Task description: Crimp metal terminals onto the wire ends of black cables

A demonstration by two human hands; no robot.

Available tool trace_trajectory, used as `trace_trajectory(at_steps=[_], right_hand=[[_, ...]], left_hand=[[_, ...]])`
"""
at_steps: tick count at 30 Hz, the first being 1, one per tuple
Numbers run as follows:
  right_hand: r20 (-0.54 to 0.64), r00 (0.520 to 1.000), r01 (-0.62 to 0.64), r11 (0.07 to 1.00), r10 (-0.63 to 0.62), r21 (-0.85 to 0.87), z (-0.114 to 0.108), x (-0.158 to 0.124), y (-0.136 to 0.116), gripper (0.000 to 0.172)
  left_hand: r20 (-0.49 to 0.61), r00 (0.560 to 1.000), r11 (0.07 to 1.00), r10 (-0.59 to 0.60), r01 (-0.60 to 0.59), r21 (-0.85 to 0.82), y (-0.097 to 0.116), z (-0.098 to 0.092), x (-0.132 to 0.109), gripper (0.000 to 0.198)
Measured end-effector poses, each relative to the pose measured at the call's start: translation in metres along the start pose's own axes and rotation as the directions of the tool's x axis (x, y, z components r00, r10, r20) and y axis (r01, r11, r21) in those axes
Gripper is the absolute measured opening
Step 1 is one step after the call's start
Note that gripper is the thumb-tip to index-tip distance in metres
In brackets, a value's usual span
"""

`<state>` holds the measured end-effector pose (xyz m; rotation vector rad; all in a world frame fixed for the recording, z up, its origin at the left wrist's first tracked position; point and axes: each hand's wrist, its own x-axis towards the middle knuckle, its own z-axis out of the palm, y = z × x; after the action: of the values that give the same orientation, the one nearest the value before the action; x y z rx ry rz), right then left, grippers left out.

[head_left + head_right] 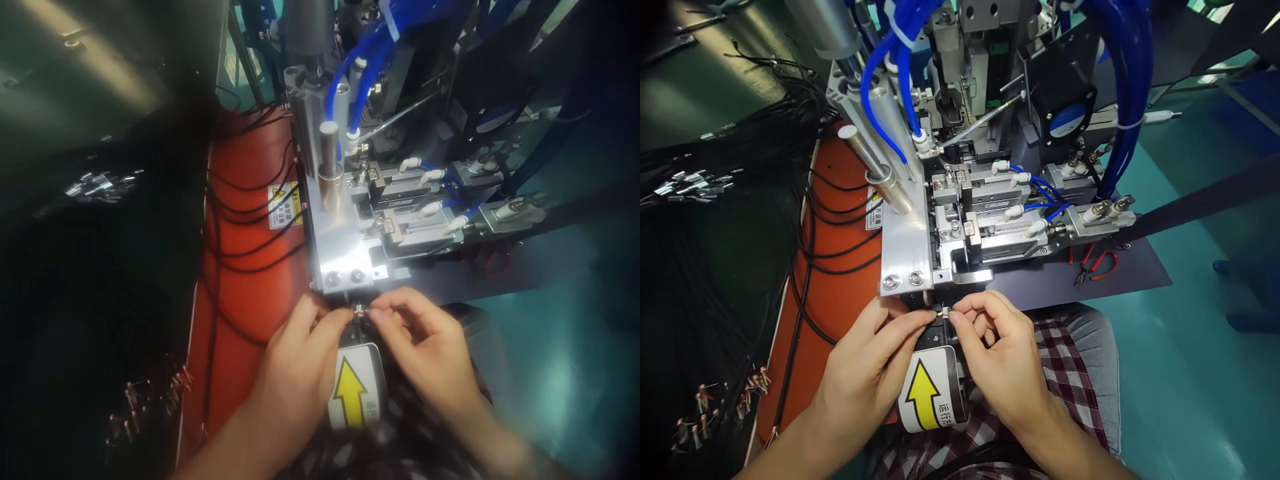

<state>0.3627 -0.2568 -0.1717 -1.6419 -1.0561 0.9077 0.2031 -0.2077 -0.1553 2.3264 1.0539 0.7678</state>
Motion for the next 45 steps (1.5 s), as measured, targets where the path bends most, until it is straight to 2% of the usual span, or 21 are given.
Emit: trace_trajectory(at_steps=[5,12,14,18,21,25,33,36,40,43,45], right_hand=[[0.034,0.999,0.038,0.996,-0.035,-0.080,0.002,0.002,0.000,0.010],[0.048,0.998,0.037,0.994,-0.032,-0.103,0.002,-0.001,0.005,0.011],[0.062,0.998,-0.010,0.998,0.014,-0.066,0.002,-0.001,0.004,0.013],[0.076,0.979,-0.193,0.978,0.187,0.083,0.005,0.001,-0.001,0.019],[0.087,0.965,-0.257,0.955,0.246,0.148,0.007,0.002,-0.004,0.021],[0.069,0.959,-0.284,0.943,0.276,0.171,0.005,0.000,-0.002,0.019],[0.088,0.967,-0.250,0.958,0.240,0.141,0.003,0.004,-0.004,0.020],[0.158,0.936,-0.341,0.920,0.314,0.195,0.003,0.007,-0.003,0.024],[0.321,0.846,-0.522,0.784,0.425,0.336,0.003,0.008,0.000,0.027],[0.341,0.832,-0.546,0.755,0.437,0.364,0.005,0.006,-0.002,0.029],[0.290,0.844,-0.531,0.783,0.451,0.325,0.005,0.006,-0.007,0.033]], left_hand=[[0.022,1.000,1.000,-0.021,0.020,0.018,-0.002,0.002,-0.001,0.023],[0.009,1.000,1.000,0.004,-0.004,-0.004,-0.006,0.003,-0.006,0.025],[0.003,1.000,1.000,0.012,-0.012,-0.005,-0.006,0.003,-0.006,0.027],[-0.005,1.000,1.000,0.023,-0.023,0.013,-0.006,0.004,-0.005,0.026],[-0.016,1.000,0.999,0.022,-0.022,0.031,-0.006,0.004,-0.004,0.025],[-0.015,1.000,0.999,0.020,-0.019,0.048,-0.005,0.004,-0.003,0.024],[-0.015,1.000,0.999,0.006,-0.006,0.038,-0.005,0.004,-0.004,0.023],[-0.012,1.000,0.999,0.008,-0.008,0.034,-0.005,0.004,-0.004,0.024],[-0.003,1.000,0.999,-0.007,0.008,0.046,-0.004,0.004,-0.004,0.026],[0.006,1.000,0.999,-0.018,0.018,0.051,-0.003,0.003,-0.003,0.027],[0.010,1.000,0.999,-0.013,0.012,0.046,-0.003,0.003,-0.003,0.026]])
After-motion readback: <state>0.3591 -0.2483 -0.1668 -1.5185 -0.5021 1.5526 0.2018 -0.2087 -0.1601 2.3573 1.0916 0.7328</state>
